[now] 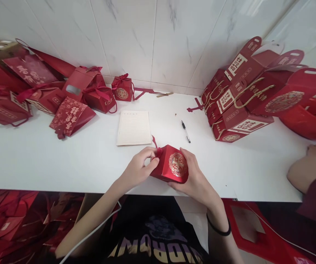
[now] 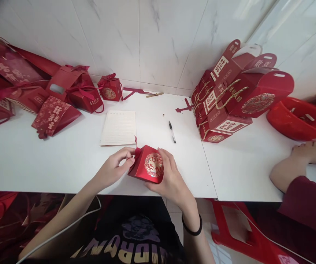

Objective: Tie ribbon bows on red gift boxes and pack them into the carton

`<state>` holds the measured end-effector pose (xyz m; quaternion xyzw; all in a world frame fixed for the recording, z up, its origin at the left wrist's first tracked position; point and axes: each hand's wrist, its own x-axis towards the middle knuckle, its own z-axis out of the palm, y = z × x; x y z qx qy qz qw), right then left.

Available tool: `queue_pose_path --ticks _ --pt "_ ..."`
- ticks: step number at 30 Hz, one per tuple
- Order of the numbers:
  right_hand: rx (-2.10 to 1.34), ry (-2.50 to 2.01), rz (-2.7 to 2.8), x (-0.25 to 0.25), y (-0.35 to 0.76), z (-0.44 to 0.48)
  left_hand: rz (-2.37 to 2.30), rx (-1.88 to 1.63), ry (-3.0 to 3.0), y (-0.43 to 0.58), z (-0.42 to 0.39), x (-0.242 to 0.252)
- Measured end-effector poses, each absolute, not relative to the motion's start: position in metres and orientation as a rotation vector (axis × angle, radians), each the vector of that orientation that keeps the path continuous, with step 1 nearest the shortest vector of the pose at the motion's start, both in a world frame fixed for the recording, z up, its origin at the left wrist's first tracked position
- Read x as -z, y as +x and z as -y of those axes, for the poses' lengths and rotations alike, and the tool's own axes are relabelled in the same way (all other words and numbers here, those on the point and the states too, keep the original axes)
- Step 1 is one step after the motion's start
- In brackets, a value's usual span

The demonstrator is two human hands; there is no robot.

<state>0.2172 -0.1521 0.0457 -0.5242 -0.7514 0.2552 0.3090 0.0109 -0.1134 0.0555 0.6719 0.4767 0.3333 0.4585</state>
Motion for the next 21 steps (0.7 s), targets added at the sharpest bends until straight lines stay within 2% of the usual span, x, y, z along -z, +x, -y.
queue_pose_path --ticks 3,6,8,11,15,21 --pt "-0.408 -1.406 1.898 -0.044 0.208 0.15 -1.11 -0.807 1.856 0.022 0.1 -0.077" --pt "-0.049 -1.463 1.611 -0.028 0.195 0.163 -1.076 -0.953 1.997 0.033 0.1 -0.09" --pt "0.029 -1.481 1.555 -0.014 0.19 0.179 -1.104 -1.016 2.05 0.038 0.106 -0.085" --pt "-0.078 -1.469 1.572 -0.002 0.193 0.201 -1.179 -0.956 1.995 0.04 0.118 -0.064" --pt "-0.164 -1.468 1.439 -0.017 0.21 0.206 -1.227 -0.88 1.866 0.038 0.133 -0.042" --pt "-0.437 -1.585 1.602 -0.053 0.22 0.185 -1.345 -0.875 1.81 0.038 0.15 -0.049"
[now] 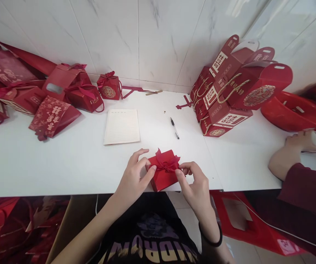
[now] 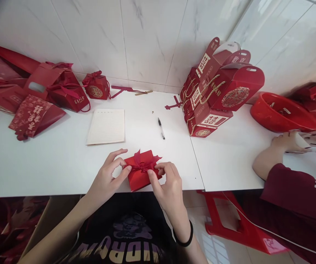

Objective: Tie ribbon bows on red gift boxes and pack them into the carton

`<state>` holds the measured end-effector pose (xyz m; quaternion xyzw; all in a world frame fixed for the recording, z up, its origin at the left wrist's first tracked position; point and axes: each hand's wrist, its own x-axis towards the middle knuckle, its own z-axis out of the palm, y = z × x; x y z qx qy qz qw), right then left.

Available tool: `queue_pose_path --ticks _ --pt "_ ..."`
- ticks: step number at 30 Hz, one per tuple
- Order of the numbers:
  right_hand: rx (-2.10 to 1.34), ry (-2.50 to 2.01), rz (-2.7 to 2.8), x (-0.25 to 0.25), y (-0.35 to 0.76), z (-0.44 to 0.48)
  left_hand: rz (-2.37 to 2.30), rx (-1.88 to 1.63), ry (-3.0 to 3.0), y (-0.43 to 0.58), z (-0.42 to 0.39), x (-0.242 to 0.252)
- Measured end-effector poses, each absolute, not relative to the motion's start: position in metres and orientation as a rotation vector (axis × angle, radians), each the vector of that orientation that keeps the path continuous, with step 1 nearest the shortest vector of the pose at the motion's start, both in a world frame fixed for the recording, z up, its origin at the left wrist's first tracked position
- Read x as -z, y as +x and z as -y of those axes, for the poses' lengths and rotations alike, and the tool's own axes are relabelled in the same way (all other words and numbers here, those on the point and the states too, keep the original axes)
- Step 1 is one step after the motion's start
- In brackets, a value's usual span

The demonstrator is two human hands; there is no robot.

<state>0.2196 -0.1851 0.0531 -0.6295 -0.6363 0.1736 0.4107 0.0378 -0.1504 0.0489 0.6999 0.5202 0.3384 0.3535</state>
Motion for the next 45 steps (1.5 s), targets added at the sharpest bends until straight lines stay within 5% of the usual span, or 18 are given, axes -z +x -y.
queue_pose_path --ticks 9,18,33,37,45 --pt "-0.899 -1.71 1.511 -0.056 0.218 0.185 -1.383 -0.836 1.586 0.043 0.161 -0.053" --pt "-0.997 -1.54 1.329 -0.051 0.217 0.184 -1.385 -0.876 1.472 0.042 0.164 -0.051" --pt "-1.007 -1.908 1.443 -0.056 0.246 0.172 -1.356 -0.872 1.524 0.042 0.159 -0.048" --pt "-1.31 -1.722 1.382 -0.041 0.255 0.156 -1.346 -0.938 1.686 0.047 0.16 -0.048" --pt "-1.116 -1.374 1.252 -0.053 0.229 0.132 -1.256 -0.874 1.706 0.051 0.155 -0.047"
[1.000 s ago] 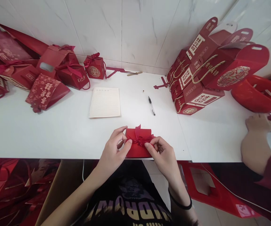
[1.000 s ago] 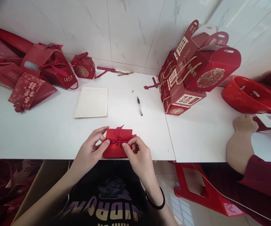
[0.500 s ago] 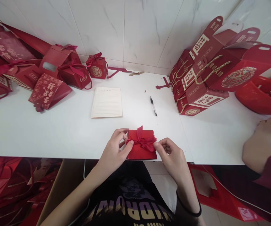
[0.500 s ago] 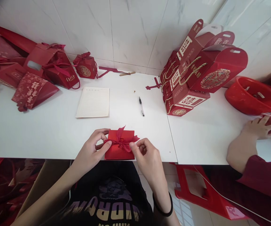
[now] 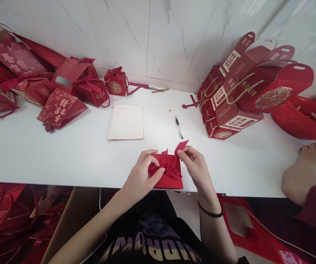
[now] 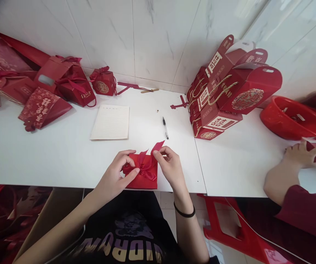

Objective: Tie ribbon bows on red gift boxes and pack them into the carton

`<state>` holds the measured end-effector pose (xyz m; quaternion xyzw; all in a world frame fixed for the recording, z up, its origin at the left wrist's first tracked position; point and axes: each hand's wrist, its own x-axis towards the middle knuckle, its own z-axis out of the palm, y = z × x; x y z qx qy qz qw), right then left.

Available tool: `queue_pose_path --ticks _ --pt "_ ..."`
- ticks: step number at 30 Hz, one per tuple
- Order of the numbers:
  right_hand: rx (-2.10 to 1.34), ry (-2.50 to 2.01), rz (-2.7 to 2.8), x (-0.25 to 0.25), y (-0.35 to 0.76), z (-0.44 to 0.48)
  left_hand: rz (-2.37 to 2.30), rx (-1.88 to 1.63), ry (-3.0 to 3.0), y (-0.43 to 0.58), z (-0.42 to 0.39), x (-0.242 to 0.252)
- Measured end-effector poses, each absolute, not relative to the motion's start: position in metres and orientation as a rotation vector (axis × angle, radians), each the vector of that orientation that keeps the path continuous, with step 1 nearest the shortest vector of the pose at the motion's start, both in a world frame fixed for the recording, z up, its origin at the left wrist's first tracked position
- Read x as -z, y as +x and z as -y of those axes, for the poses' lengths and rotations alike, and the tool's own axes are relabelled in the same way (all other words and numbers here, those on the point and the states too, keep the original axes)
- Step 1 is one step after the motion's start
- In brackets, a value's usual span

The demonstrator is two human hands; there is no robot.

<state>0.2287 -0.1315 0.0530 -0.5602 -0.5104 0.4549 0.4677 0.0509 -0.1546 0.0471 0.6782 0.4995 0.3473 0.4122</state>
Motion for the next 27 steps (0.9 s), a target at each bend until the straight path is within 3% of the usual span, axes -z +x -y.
queue_pose_path --ticks 5,9,11,18,27 --pt "-1.142 -1.51 1.483 -0.051 0.234 0.11 -1.23 -0.903 1.769 0.046 0.154 -0.044" --pt "-0.73 -1.775 1.401 -0.054 0.25 0.126 -1.371 -0.97 1.686 0.038 0.156 -0.045" --pt "-0.689 -1.832 1.41 -0.061 0.254 0.145 -1.412 -0.871 1.628 0.035 0.157 -0.048" --pt "-1.05 -1.799 1.667 -0.07 0.239 0.187 -1.368 -0.699 1.462 0.038 0.152 -0.054" --pt "-1.368 -1.451 1.462 -0.054 0.239 0.171 -1.262 -0.65 1.501 0.033 0.155 -0.053"
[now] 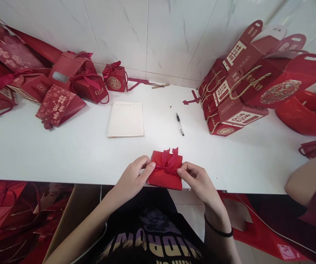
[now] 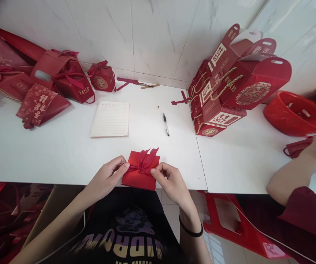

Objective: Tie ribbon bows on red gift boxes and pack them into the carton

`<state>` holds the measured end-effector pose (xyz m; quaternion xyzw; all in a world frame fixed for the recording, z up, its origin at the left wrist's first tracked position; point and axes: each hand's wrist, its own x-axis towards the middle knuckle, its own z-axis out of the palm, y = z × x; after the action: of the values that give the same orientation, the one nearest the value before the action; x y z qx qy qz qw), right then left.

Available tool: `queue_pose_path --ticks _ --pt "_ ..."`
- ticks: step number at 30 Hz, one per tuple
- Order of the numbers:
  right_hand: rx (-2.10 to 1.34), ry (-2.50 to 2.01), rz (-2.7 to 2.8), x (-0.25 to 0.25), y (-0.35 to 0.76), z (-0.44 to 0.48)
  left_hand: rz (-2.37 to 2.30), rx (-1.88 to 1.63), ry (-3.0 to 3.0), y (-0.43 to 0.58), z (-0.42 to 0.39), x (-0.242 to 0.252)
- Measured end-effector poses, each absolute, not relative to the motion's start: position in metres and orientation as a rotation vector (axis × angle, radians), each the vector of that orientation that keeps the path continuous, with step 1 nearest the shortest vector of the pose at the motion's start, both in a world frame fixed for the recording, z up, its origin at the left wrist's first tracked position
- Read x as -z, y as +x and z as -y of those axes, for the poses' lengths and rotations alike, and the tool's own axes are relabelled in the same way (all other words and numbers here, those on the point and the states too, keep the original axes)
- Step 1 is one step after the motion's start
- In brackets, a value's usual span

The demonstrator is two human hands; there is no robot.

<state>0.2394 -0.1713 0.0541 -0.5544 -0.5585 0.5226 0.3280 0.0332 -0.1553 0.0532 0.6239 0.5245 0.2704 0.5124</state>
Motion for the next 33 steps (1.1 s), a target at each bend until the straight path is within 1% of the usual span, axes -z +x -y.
queue_pose_path --ticks 5,13,17,21,24,27,30,33 --pt "-1.515 -1.261 1.255 -0.039 0.244 0.168 -1.199 -0.636 1.52 0.031 0.155 -0.05" --pt "-1.577 -1.133 1.116 -0.028 0.241 0.166 -1.099 -0.756 1.514 0.036 0.156 -0.038" --pt "-1.54 -1.172 1.123 -0.025 0.241 0.166 -1.131 -0.782 1.497 0.038 0.156 -0.035" --pt "-1.446 -1.297 1.337 -0.027 0.255 0.163 -1.158 -0.813 1.523 0.03 0.151 -0.031" --pt "-1.48 -1.362 1.46 -0.028 0.268 0.161 -1.043 -0.846 1.63 0.021 0.146 -0.032" --pt "-1.517 -1.401 1.505 -0.023 0.277 0.16 -0.862 -0.736 1.795 0.016 0.143 -0.039" --pt "-1.495 -1.401 1.433 -0.011 0.279 0.16 -0.813 -0.678 1.852 0.017 0.141 -0.044" --pt "-1.405 -1.322 1.157 0.004 0.277 0.16 -0.884 -0.743 1.716 0.015 0.139 -0.042"
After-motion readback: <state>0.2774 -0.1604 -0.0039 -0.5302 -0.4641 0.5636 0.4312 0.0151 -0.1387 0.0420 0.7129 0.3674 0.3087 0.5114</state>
